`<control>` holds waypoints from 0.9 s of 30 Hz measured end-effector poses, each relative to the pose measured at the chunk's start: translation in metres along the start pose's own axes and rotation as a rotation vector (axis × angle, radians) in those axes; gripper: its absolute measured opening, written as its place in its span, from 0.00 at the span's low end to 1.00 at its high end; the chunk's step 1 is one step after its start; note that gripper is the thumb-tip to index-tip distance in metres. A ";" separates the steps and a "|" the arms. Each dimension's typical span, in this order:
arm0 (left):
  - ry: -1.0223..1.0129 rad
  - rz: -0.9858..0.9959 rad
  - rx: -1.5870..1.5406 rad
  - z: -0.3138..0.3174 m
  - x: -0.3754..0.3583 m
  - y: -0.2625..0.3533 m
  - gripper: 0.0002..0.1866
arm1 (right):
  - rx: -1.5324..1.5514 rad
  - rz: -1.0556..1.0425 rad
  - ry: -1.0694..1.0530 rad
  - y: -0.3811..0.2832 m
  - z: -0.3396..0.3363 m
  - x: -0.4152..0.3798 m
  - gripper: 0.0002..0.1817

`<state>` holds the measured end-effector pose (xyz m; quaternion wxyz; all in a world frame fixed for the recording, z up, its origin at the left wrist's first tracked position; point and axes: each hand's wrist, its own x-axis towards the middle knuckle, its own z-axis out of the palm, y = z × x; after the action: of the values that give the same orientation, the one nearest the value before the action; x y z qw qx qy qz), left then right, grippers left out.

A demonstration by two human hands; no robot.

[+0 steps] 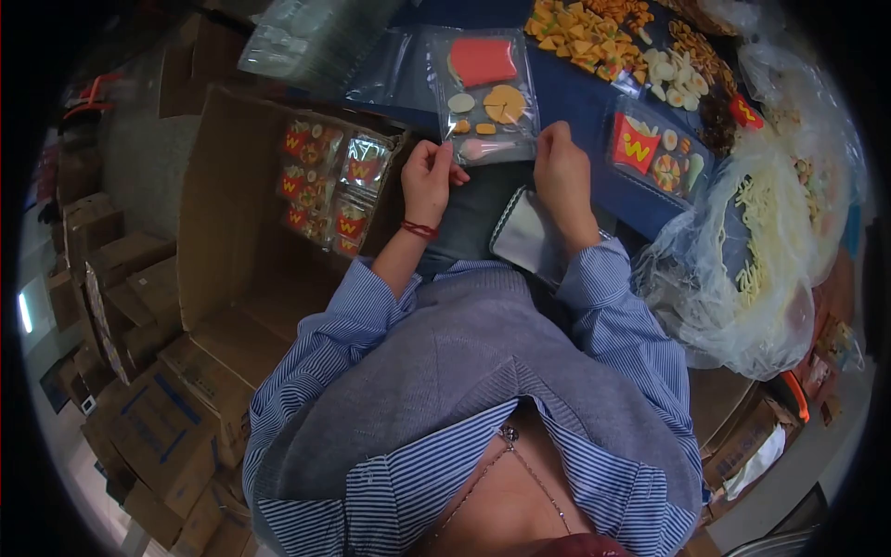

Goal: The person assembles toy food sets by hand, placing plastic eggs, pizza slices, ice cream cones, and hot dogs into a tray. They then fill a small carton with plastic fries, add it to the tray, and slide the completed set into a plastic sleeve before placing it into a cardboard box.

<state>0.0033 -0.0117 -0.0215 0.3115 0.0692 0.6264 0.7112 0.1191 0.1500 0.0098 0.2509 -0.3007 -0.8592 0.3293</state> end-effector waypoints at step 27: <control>-0.393 0.047 -0.077 0.086 0.082 0.223 0.29 | 1.037 -0.195 0.248 -0.067 0.017 0.154 0.16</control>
<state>-0.0996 0.0999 0.1804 0.4135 0.2092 0.5242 0.7145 -0.0216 0.2077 0.0821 0.4952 -0.0928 -0.5721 0.6472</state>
